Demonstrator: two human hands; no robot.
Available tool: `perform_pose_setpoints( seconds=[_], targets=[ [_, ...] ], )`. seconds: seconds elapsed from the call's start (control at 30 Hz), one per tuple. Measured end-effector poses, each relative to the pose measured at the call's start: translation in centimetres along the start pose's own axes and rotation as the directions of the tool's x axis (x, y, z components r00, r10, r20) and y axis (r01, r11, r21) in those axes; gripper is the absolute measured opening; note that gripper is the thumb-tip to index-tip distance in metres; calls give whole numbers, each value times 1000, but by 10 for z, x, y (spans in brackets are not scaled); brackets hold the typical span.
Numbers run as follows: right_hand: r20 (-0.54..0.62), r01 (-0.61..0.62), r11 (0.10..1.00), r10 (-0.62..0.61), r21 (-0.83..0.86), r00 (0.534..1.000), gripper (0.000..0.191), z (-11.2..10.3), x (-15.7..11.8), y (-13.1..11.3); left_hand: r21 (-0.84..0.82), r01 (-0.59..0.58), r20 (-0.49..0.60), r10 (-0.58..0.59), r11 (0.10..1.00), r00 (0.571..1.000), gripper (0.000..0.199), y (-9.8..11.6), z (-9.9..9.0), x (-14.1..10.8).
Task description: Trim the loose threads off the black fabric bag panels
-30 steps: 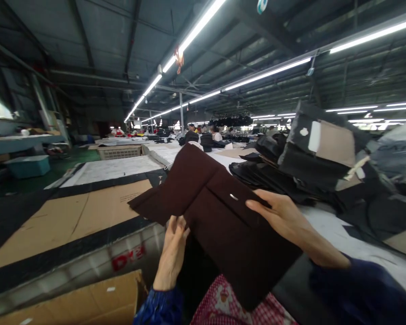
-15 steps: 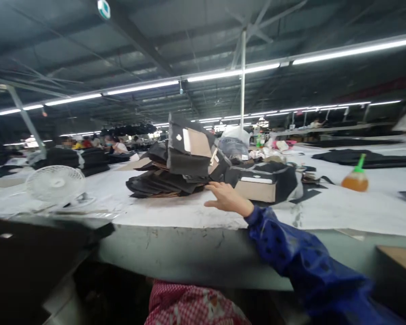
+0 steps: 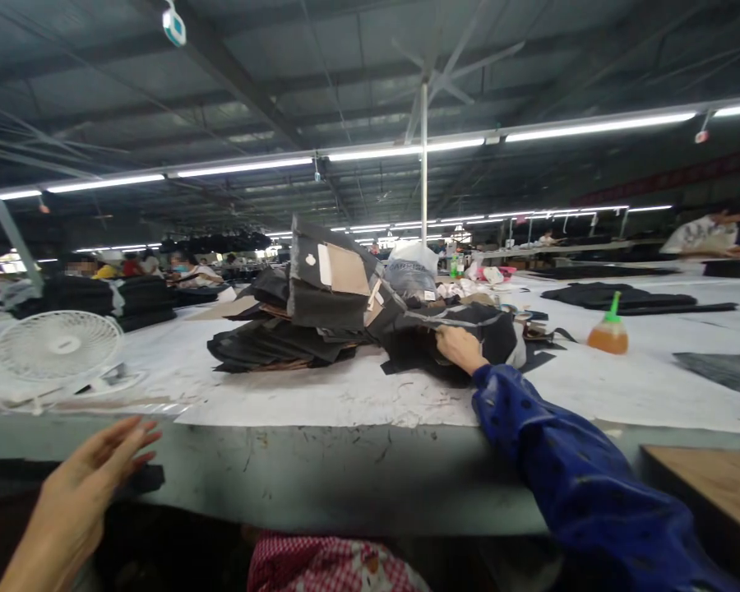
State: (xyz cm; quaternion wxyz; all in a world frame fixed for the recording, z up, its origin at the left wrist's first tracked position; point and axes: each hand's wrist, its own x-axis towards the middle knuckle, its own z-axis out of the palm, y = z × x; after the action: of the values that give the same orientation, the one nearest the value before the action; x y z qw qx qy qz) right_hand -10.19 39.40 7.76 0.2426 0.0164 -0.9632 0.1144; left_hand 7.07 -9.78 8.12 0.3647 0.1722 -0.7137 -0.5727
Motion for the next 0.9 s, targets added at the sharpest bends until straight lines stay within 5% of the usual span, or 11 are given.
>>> perform_pose_setpoints(
  seconds=[0.1, 0.17, 0.3, 0.4, 0.47, 0.5, 0.53, 0.63, 0.7, 0.8, 0.9],
  targets=[
    [-134, -111, 994, 111, 5, 985, 45, -26, 9, 17, -105, 88, 145, -73, 991, 987, 68, -5, 27, -7],
    [-260, -81, 996, 89, 40, 962, 45, -43, 3, 18, -129, 98, 214, -69, 987, 974, 65, -3, 47, -15],
    [-383, 345, 925, -265, 157, 885, 39, -69, -48, -13, -289, 247, 387, -123, 925, 914, 59, 9, 81, -36],
    [-187, 662, 680, -639, 317, 746, 39, -79, -96, -45, -401, 504, 616, -182, 765, 766, 66, 18, 92, -58],
    [21, 704, 550, -794, 448, 607, 43, -78, -114, -55, -428, 616, 710, -176, 661, 682, 74, 18, 92, -75],
    [95, 687, 544, -812, 482, 576, 43, -73, -117, -56, -426, 639, 725, -180, 640, 665, 76, 15, 91, -84],
    [138, 658, 574, -794, 487, 592, 41, -67, -115, -55, -415, 642, 719, -200, 645, 666, 75, 12, 91, -93],
    [167, 519, 742, -628, 425, 761, 32, -43, -94, -43, -354, 580, 630, -271, 733, 728, 65, -4, 94, -115],
    [170, 434, 810, -529, 396, 832, 29, -29, -76, -35, -339, 530, 576, -273, 778, 770, 57, -14, 100, -120],
    [137, 403, 842, -474, 359, 870, 29, -17, -52, -29, -360, 489, 518, -265, 795, 813, 52, -22, 108, -113],
    [77, 476, 803, -533, 358, 842, 37, -8, -30, -28, -379, 376, 355, -243, 845, 903, 54, -25, 117, -99]
  ],
)
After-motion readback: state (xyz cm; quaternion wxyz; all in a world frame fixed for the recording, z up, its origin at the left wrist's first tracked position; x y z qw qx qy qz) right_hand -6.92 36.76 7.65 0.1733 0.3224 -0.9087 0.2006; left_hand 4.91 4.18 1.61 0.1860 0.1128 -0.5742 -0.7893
